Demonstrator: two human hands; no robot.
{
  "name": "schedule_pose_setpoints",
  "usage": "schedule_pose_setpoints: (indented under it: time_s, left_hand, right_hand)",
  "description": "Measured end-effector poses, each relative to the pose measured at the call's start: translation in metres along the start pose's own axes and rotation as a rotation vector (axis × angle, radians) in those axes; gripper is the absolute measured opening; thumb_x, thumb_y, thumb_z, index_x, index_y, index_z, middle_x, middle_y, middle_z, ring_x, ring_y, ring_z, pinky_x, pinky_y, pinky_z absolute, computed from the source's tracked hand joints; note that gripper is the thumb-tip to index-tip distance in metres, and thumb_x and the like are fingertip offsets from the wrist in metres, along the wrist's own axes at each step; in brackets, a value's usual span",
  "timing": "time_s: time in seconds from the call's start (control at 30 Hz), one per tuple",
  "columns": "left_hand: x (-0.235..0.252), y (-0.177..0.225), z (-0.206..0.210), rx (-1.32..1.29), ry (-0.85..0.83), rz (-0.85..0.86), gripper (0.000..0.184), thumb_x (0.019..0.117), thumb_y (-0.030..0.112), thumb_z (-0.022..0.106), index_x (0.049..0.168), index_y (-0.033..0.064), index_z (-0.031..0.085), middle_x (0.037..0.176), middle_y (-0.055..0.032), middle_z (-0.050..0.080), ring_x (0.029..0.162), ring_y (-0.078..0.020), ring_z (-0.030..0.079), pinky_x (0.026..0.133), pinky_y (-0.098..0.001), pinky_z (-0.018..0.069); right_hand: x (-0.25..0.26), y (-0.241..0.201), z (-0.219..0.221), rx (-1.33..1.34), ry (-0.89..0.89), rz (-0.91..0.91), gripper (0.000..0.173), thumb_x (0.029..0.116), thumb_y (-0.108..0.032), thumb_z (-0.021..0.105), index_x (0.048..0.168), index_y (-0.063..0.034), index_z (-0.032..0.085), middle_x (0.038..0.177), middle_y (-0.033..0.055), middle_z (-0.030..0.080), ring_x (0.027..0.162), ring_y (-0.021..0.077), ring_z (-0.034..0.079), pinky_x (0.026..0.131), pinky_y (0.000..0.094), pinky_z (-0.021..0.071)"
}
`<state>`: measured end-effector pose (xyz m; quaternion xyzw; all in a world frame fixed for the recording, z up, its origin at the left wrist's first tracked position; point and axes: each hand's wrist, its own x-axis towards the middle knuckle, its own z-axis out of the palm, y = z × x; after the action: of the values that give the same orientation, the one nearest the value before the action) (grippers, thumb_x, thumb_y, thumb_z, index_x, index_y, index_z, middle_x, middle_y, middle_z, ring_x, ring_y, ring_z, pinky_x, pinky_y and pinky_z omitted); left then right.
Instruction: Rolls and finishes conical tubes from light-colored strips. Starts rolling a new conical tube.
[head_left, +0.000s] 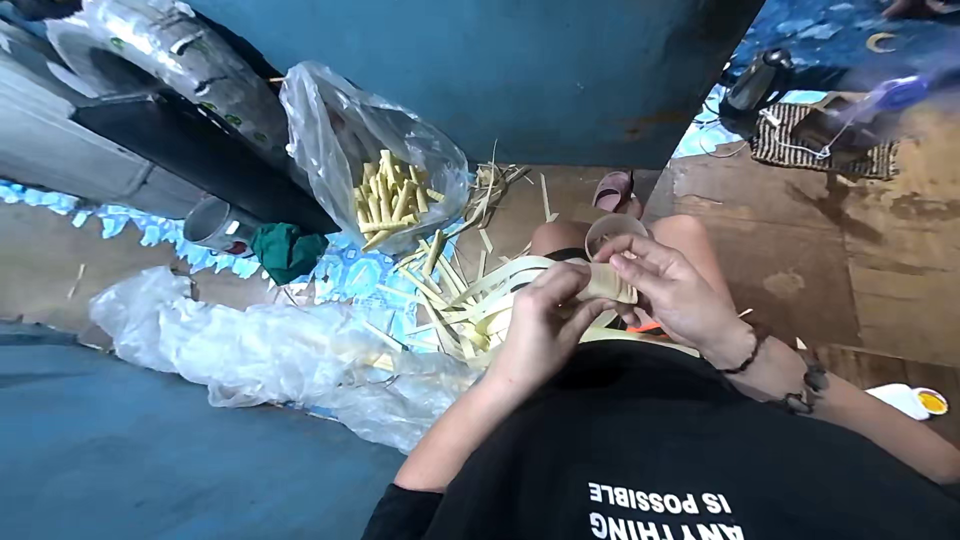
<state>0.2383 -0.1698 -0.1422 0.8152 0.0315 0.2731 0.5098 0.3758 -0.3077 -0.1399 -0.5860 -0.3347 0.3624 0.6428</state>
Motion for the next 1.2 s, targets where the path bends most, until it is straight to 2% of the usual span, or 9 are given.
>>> schedule_pose_setpoints:
  time_s: [0.13,0.23,0.3,0.43,0.6,0.73,0.9,1.07,1.2]
  left_hand:
    - [0.0,-0.001,-0.003,-0.016,-0.032,-0.113,0.016,0.0938,0.012,0.074,0.1,-0.0021,0.068,0.084,-0.0051,0.07,0.069,-0.0072,0.068,0.066,-0.0244,0.0601]
    - [0.001,-0.003,-0.008,-0.032,-0.147,-0.107,0.018,0.0903,0.006,0.076,0.105,-0.0032,0.07,0.095,-0.0073,0.072,0.083,-0.0085,0.07,0.078,-0.0264,0.0614]
    - [0.002,-0.003,-0.01,-0.058,-0.185,-0.125,0.012,0.0911,0.0,0.072,0.102,-0.0042,0.071,0.093,-0.0076,0.073,0.085,-0.0075,0.071,0.081,-0.0262,0.0616]
    - [0.004,-0.009,-0.012,-0.087,-0.174,-0.183,0.01,0.0912,0.003,0.074,0.1,-0.0015,0.071,0.089,-0.0042,0.073,0.08,-0.006,0.07,0.076,-0.0256,0.0612]
    - [0.006,-0.012,-0.011,-0.147,-0.249,-0.193,0.013,0.0925,0.005,0.074,0.103,-0.0021,0.071,0.09,-0.0033,0.073,0.082,-0.0054,0.07,0.08,-0.0254,0.0605]
    - [0.009,-0.015,-0.015,-0.143,-0.24,-0.239,0.017,0.0923,0.002,0.073,0.108,-0.0012,0.07,0.093,-0.0053,0.075,0.082,-0.0093,0.073,0.079,-0.0284,0.0628]
    - [0.011,-0.017,-0.014,-0.136,-0.272,-0.222,0.013,0.0916,0.003,0.074,0.103,-0.0006,0.071,0.089,-0.0033,0.073,0.081,-0.0062,0.07,0.078,-0.0263,0.0606]
    - [0.012,-0.024,-0.02,-0.144,-0.161,-0.233,0.013,0.0894,-0.005,0.072,0.101,-0.0009,0.071,0.091,-0.0034,0.074,0.08,-0.0066,0.07,0.077,-0.0265,0.0617]
    - [0.008,-0.04,-0.031,-0.129,-0.066,-0.302,0.013,0.09,-0.002,0.072,0.103,0.0022,0.071,0.09,-0.0008,0.073,0.08,-0.0067,0.07,0.078,-0.027,0.0613]
  right_hand:
    - [-0.006,0.013,-0.003,-0.433,-0.022,-0.301,0.034,0.1031,-0.034,0.059,0.12,-0.0059,0.069,0.104,-0.0013,0.067,0.09,0.0036,0.066,0.077,0.0226,0.0594]
    - [-0.009,0.005,-0.005,0.089,-0.077,0.128,0.039,0.1123,-0.025,0.032,0.114,-0.0104,0.068,0.073,-0.0018,0.069,0.053,0.0024,0.061,0.049,0.0168,0.0527]
    - [-0.012,0.006,-0.008,0.084,-0.08,0.144,0.037,0.1116,-0.022,0.034,0.117,-0.0102,0.069,0.073,-0.0014,0.069,0.051,0.0019,0.06,0.046,0.0154,0.051]
    - [-0.018,0.021,-0.011,-0.583,0.018,-0.423,0.042,0.0986,-0.032,0.067,0.128,-0.0022,0.066,0.116,0.0079,0.067,0.105,0.0105,0.066,0.092,0.0281,0.057]
    - [-0.018,0.009,-0.015,0.172,-0.054,0.225,0.037,0.1119,-0.021,0.033,0.121,-0.009,0.067,0.077,0.0004,0.071,0.054,0.0037,0.063,0.048,0.017,0.0539]
    - [-0.022,0.03,-0.017,-0.497,0.01,-0.313,0.046,0.0997,-0.033,0.065,0.135,-0.0033,0.061,0.12,0.0067,0.068,0.106,0.0099,0.066,0.092,0.0288,0.0578]
    - [-0.019,0.016,-0.021,0.304,-0.066,0.29,0.04,0.1126,-0.023,0.03,0.124,-0.0097,0.066,0.078,0.0023,0.071,0.055,0.0049,0.064,0.05,0.0171,0.0544]
    - [0.005,0.033,-0.081,-0.212,0.086,-0.064,0.041,0.1095,-0.031,0.037,0.132,-0.0093,0.063,0.108,0.0014,0.072,0.092,0.0123,0.07,0.085,0.0337,0.0598]
    - [0.036,0.094,-0.183,-0.64,0.478,0.18,0.037,0.1109,-0.028,0.044,0.13,-0.0011,0.061,0.118,0.0205,0.068,0.106,0.0317,0.068,0.096,0.052,0.0534]
